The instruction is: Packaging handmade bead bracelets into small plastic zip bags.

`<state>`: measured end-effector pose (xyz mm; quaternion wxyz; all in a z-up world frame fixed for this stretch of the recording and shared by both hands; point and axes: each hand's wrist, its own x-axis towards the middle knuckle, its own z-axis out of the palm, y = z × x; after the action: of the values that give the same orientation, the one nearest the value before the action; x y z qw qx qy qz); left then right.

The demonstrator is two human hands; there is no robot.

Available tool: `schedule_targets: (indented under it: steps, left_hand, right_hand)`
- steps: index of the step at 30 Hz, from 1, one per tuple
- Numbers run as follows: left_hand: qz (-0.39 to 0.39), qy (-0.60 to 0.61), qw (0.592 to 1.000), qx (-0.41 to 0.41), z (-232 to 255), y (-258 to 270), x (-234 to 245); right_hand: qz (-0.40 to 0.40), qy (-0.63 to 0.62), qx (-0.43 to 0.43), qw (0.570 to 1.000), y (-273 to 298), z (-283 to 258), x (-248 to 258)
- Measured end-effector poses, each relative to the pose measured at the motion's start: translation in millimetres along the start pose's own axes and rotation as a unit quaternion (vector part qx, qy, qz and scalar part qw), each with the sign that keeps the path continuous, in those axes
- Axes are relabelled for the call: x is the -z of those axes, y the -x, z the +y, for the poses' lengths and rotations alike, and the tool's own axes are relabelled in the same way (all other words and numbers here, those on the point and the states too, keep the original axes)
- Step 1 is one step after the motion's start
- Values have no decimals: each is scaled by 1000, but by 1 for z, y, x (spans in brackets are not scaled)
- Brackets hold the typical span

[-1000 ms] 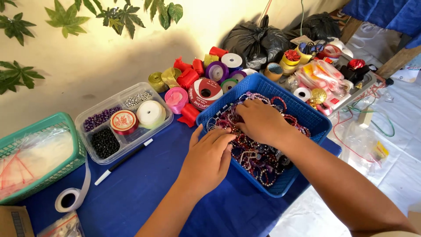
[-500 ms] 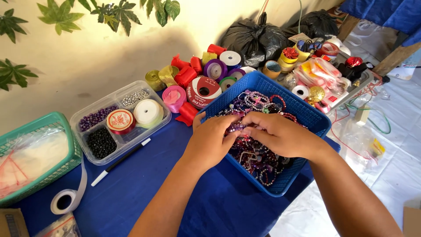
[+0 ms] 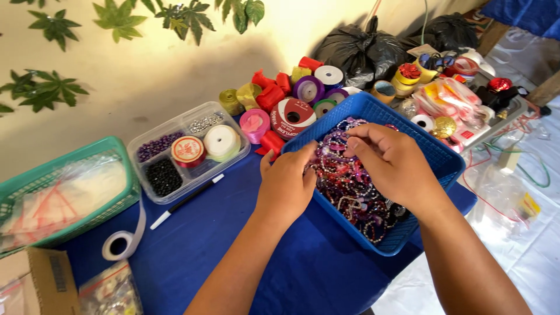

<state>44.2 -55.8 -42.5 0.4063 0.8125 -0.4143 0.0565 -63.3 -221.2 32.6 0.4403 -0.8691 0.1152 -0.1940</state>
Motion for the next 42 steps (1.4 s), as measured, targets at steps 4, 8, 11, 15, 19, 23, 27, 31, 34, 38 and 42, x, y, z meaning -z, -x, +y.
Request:
schedule_targets:
  steps: [4, 8, 11, 15, 19, 23, 27, 31, 34, 38, 42]
  left_hand:
    - [-125, -23, 985, 118, 15, -4, 16]
    - [104, 46, 991, -70, 5, 4, 10]
    - [131, 186, 971, -76, 13, 12, 37]
    - [83, 197, 975, -54, 0, 56, 76]
    - [89, 170, 977, 93, -7, 110, 128]
    - [57, 155, 944, 287, -30, 149, 147]
    - [88, 151, 935, 308, -41, 169, 147]
    - [119, 48, 981, 145, -55, 184, 142]
    - [48, 44, 950, 305, -39, 171, 158]
    - [31, -32, 960, 275, -43, 177, 155]
    - [39, -68, 984, 160, -44, 182, 151]
  right_hand:
    - [27, 76, 16, 997, 2, -25, -8]
    - [22, 118, 27, 992, 9, -44, -21]
    - [14, 60, 58, 996, 21, -64, -39]
    - [19, 11, 152, 988, 50, -82, -71]
    - [-20, 12, 142, 990, 55, -88, -115]
    - [-113, -61, 78, 989, 53, -67, -168]
    - [-189, -69, 49, 978, 50, -41, -202]
    - [-217, -149, -12, 965, 39, -5, -223]
    - [-234, -245, -76, 938, 32, -1, -223]
    - [-230, -235, -35, 944, 39, -12, -222]
    - [-206, -103, 74, 970, 44, -32, -213]
